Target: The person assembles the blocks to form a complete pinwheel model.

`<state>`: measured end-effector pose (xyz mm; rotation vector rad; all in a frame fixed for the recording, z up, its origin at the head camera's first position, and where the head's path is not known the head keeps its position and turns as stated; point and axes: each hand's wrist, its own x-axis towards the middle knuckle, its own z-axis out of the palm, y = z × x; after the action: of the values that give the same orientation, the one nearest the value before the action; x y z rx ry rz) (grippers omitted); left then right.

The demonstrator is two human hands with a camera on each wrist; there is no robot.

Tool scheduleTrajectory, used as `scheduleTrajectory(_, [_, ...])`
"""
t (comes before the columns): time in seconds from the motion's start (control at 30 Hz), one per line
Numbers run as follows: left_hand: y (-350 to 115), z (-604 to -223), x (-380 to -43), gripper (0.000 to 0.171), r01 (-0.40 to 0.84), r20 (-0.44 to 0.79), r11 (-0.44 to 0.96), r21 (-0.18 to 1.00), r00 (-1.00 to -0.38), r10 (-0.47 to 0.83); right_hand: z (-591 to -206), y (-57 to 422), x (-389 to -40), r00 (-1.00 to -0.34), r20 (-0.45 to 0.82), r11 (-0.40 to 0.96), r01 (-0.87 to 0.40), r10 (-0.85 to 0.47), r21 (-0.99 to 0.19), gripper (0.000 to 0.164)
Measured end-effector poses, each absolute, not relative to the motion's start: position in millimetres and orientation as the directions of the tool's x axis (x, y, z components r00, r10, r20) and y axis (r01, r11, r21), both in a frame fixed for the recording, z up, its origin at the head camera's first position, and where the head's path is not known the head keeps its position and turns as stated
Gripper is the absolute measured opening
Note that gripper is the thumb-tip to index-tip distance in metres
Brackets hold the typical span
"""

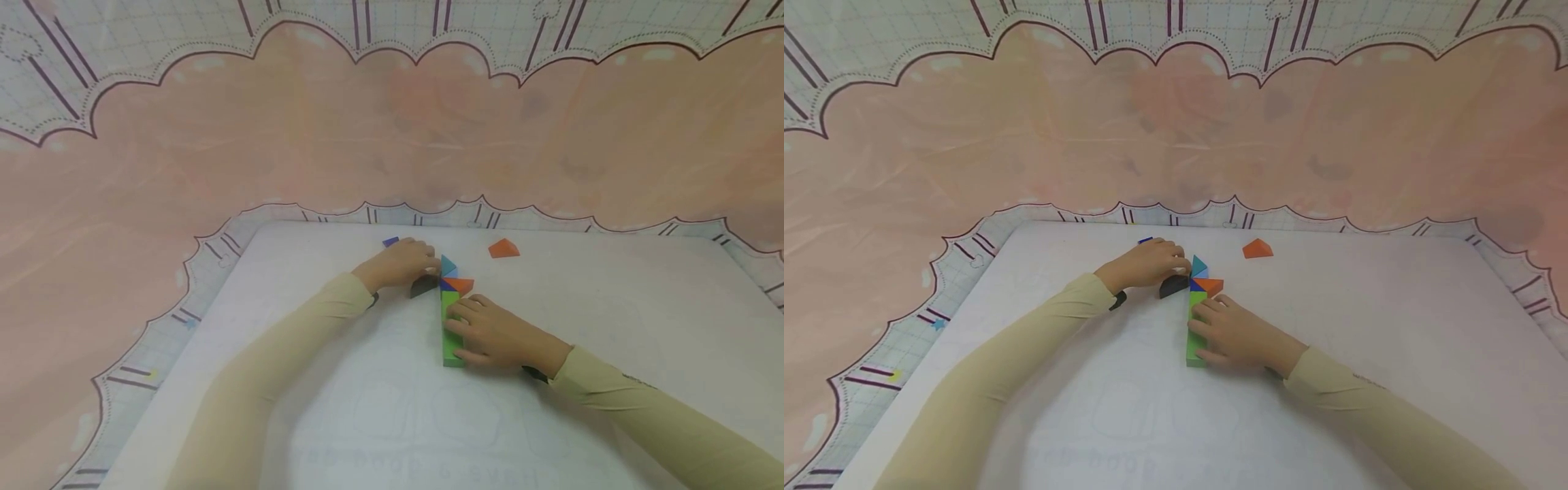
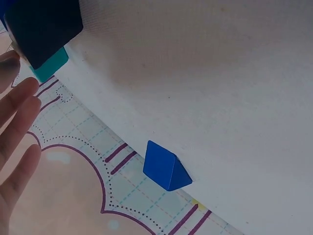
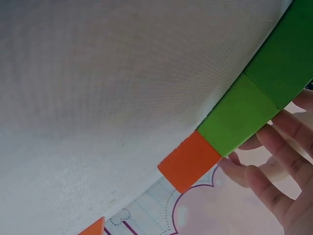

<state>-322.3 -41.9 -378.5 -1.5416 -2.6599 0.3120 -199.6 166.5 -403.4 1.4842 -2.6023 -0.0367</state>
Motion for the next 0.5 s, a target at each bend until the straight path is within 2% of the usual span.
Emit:
scheduleTrajectory(0.3, [-39.5,-378.9,-322.7,0.025,0.865,-0.065,0.477,-0.152,-0.491,0.869,-402.3,166.3,-199.0,-0.496,0.122,0.508,-0.856,-0.860,0.094,0.038])
scheduleTrajectory(0.5, [-36.6,-377.2,-321.4,0.022,0.874,-0.073,0.449,-0.186,-0.468,0.881,-402.7,166.8,-199.3,-0.479,0.142,0.494,-0.863,-0.866,0.106,0.037])
